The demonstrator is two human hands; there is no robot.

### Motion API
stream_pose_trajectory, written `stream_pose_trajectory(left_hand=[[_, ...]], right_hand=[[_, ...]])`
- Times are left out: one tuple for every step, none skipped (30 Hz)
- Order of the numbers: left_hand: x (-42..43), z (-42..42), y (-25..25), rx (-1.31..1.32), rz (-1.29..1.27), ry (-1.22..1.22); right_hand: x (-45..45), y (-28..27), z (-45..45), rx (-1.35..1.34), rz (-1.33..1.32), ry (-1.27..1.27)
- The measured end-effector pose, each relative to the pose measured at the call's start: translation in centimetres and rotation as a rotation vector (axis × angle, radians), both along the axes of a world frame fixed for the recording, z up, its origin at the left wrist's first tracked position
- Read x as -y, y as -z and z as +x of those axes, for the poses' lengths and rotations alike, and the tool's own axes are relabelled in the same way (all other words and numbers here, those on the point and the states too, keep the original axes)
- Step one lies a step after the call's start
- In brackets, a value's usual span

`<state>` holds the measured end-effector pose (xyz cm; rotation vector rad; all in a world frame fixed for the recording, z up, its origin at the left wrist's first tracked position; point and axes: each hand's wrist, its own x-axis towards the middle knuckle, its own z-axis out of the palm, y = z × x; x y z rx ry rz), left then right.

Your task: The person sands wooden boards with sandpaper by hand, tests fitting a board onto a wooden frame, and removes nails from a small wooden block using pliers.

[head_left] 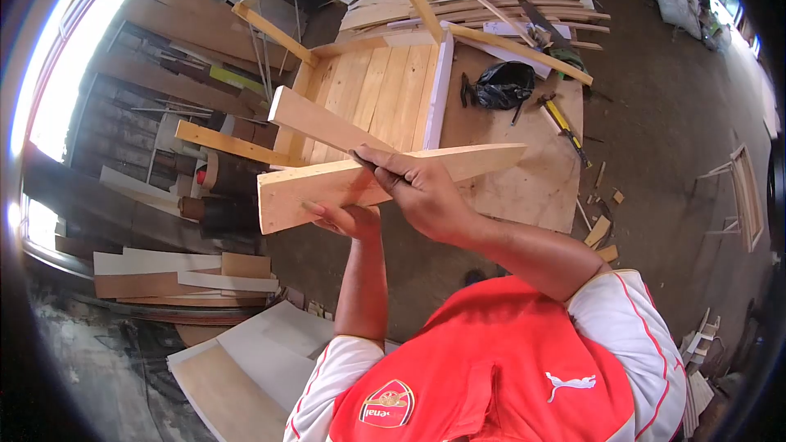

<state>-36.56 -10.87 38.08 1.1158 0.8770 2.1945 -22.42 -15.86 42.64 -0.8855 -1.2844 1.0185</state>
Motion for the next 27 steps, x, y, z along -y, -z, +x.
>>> stream_pose_trajectory(left_hand=[[0.1,0.1,0.1,-0.025,-0.018,-0.017],[0.0,0.0,0.1,0.014,0.041,0.009],[0.0,0.0,0.2,0.053,0.099,0.036],[-0.3,-0.5,0.5,0.034,0.109,0.024],[-0.7,-1.0,1.1,0.016,0.121,0.009],[-0.6,-1.3,1.7,0.024,0.115,0.006],[-0.6,-1.6,2.3,0.031,0.110,0.002],[-0.7,-1.8,2.6,0.059,0.098,0.017],[-1.0,-2.3,3.8,0.036,0.022,0.004],[-1.3,-2.7,4.9,0.011,-0.053,-0.006],[-1.7,-4.2,7.8,-0.067,-0.193,-0.048],[-1.4,-3.6,6.7,-0.067,-0.117,-0.016],[-1.1,-2.9,5.5,-0.067,-0.041,0.020],[-0.8,-2.3,4.4,-0.067,0.034,0.059],[-0.7,-1.5,3.1,-0.038,0.093,0.055],[-0.6,-1.4,2.9,-0.030,0.089,0.040],[-0.6,-1.4,2.7,-0.022,0.084,0.025],[-0.6,-1.4,2.5,-0.014,0.080,0.009],[-0.4,-1.3,2.3,-0.011,0.055,-0.020],[-0.6,-1.2,2.0,0.008,0.071,0.072],[-0.8,-1.1,1.8,0.029,0.082,0.162],[-0.5,-1.4,1.9,0.061,0.122,0.367],[-0.4,-1.5,1.9,0.091,0.164,0.571],[-0.3,-1.0,0.9,0.029,0.193,0.563],[0.0,-0.1,-0.8,-0.034,0.224,0.556],[0.1,0.7,-2.0,-0.095,0.257,0.547],[0.0,1.2,-2.4,-0.073,0.212,0.527]], right_hand=[[0.3,-0.6,-0.5,-0.015,0.041,-0.013],[0.6,0.3,-0.2,0.026,-0.014,0.021],[1.1,2.1,0.6,0.065,-0.069,0.055],[1.4,2.9,1.1,0.105,-0.121,0.087],[1.4,3.1,1.2,0.113,-0.149,0.110],[1.6,3.1,1.4,0.122,-0.181,0.132],[2.1,3.0,1.2,0.125,-0.221,0.154],[2.2,2.5,0.3,0.086,-0.134,0.122],[1.8,1.0,-1.4,0.048,-0.043,0.094],[1.6,-0.2,-2.4,0.013,0.053,0.066],[1.5,-0.8,-2.7,0.012,0.085,0.055],[1.5,-1.3,-2.9,0.011,0.114,0.042],[1.6,-1.5,-3.2,0.008,0.141,0.030],[1.6,-0.3,-2.8,-0.008,0.084,0.056],[1.5,2.1,-1.7,-0.020,0.029,0.079],[1.3,4.0,-0.7,-0.031,-0.023,0.100],[0.9,4.9,0.2,0.045,-0.096,0.136],[0.7,5.3,1.0,0.120,-0.171,0.169],[0.6,5.6,0.7,0.134,-0.149,0.195],[0.6,5.4,0.5,0.149,-0.126,0.221],[0.6,4.2,-0.9,0.109,0.001,0.236],[0.9,3.1,-2.0,0.068,0.126,0.247],[1.1,2.3,-2.4,0.020,0.095,0.224],[1.0,2.6,-2.4,0.012,0.058,0.232],[0.6,3.7,-1.9,0.003,0.024,0.243],[-0.1,5.0,-1.3,-0.003,-0.007,0.252],[-1.3,7.2,-0.8,-0.076,-0.035,0.250]])
